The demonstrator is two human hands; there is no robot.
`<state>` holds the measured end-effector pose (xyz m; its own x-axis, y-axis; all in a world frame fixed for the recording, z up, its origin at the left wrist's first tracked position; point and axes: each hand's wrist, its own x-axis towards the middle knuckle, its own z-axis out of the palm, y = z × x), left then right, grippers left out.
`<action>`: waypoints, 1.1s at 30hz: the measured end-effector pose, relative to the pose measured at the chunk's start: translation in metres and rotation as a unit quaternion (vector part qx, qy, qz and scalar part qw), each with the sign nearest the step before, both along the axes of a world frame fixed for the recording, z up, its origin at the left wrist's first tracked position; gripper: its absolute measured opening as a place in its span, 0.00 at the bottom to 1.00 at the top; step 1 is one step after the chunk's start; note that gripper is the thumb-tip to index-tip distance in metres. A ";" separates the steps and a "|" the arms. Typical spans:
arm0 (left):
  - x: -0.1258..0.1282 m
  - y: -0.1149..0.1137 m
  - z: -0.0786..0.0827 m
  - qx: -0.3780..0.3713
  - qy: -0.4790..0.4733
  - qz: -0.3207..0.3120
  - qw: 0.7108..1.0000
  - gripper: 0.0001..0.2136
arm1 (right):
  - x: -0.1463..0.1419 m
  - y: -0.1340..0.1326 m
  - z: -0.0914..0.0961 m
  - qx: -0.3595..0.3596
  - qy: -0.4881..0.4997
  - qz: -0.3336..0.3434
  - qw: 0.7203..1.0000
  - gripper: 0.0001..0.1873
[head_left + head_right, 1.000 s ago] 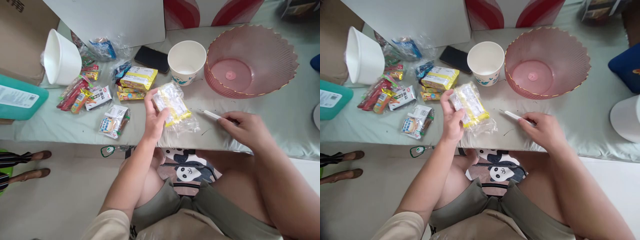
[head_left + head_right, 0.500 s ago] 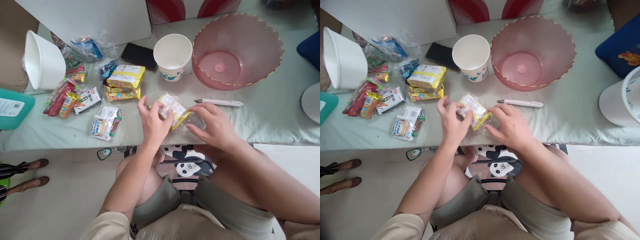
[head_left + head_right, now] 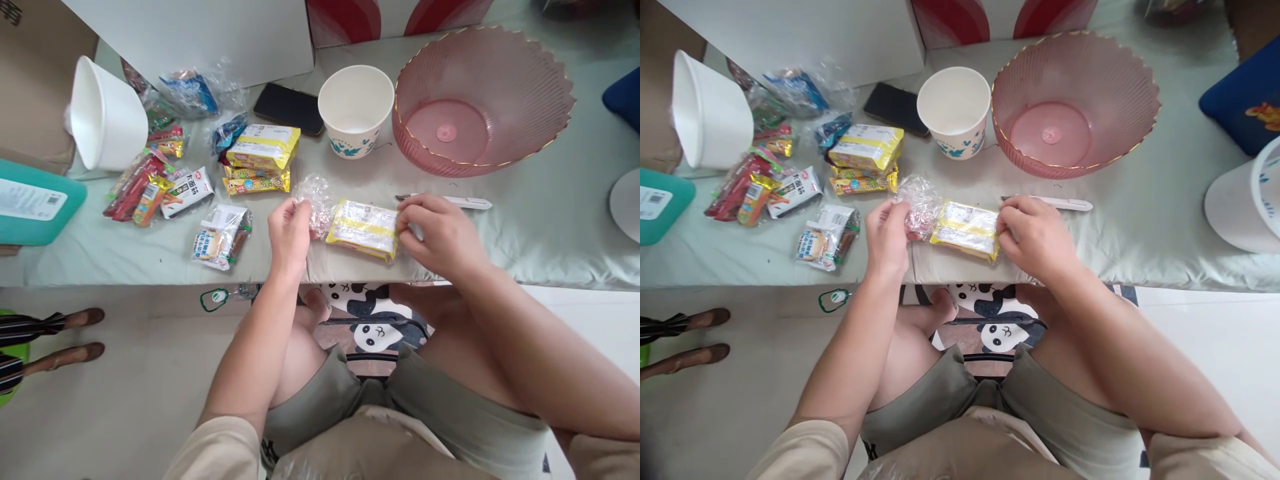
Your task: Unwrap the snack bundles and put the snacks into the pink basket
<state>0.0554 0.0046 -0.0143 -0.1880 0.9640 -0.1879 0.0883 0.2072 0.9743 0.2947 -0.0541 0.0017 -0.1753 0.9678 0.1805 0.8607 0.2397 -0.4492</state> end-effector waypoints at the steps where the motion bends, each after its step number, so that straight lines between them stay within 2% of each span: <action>1: -0.003 0.002 0.000 -0.010 0.002 0.011 1.000 0.10 | 0.003 0.000 0.001 -0.001 -0.006 -0.014 1.000 0.06; 4: -0.010 0.006 -0.002 -0.006 0.020 0.032 0.999 0.02 | 0.006 -0.001 0.005 0.004 -0.014 -0.057 0.998 0.06; 6: -0.012 0.008 -0.005 0.019 0.038 0.037 0.998 0.06 | 0.003 -0.004 0.007 -0.001 -0.007 -0.066 0.998 0.11; 8: -0.012 0.009 -0.008 0.048 0.064 0.022 0.997 0.04 | 0.000 -0.006 0.008 -0.033 0.017 -0.043 0.998 0.15; 11: -0.011 0.010 -0.007 0.065 0.089 -0.004 0.994 0.08 | 0.000 -0.006 0.009 -0.085 0.071 0.014 0.994 0.09; 13: -0.011 0.011 -0.003 0.056 0.073 0.002 0.996 0.09 | 0.004 -0.005 0.010 -0.087 0.096 0.025 0.991 0.09; 15: -0.010 0.011 0.004 0.032 0.050 0.020 0.998 0.10 | 0.013 -0.004 0.011 -0.065 0.108 0.000 0.992 0.08; 18: -0.009 0.010 0.012 -0.018 0.042 0.040 0.998 0.12 | 0.027 -0.004 0.012 -0.019 0.121 -0.073 0.990 0.06; 22: -0.015 0.011 0.006 -0.025 0.074 0.036 0.996 0.12 | 0.038 -0.007 0.013 0.057 0.091 -0.153 0.982 0.07; 25: -0.024 0.014 -0.005 0.037 0.138 0.054 0.988 0.10 | 0.036 -0.010 0.013 0.110 0.058 -0.115 0.986 0.07; 28: -0.028 0.013 -0.011 0.173 0.217 0.074 0.958 0.05 | 0.031 -0.010 0.008 0.099 0.038 -0.015 0.994 0.14; 29: -0.027 0.011 -0.010 0.230 0.243 0.056 0.941 0.06 | 0.030 -0.009 0.005 0.085 0.034 0.007 0.996 0.16; 31: -0.022 0.006 -0.006 0.323 0.295 -0.030 0.899 0.12 | 0.029 -0.005 0.001 0.060 0.029 0.025 0.997 0.15; 33: -0.016 0.001 -0.001 0.346 0.356 -0.135 0.858 0.17 | 0.028 -0.001 -0.001 0.046 0.031 0.028 0.998 0.10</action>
<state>0.0399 0.0053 -0.0156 0.2292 0.8254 0.5160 0.6663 -0.5195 0.5350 0.3232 -0.0554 0.0003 -0.2144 0.9357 0.2801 0.8162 0.3291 -0.4749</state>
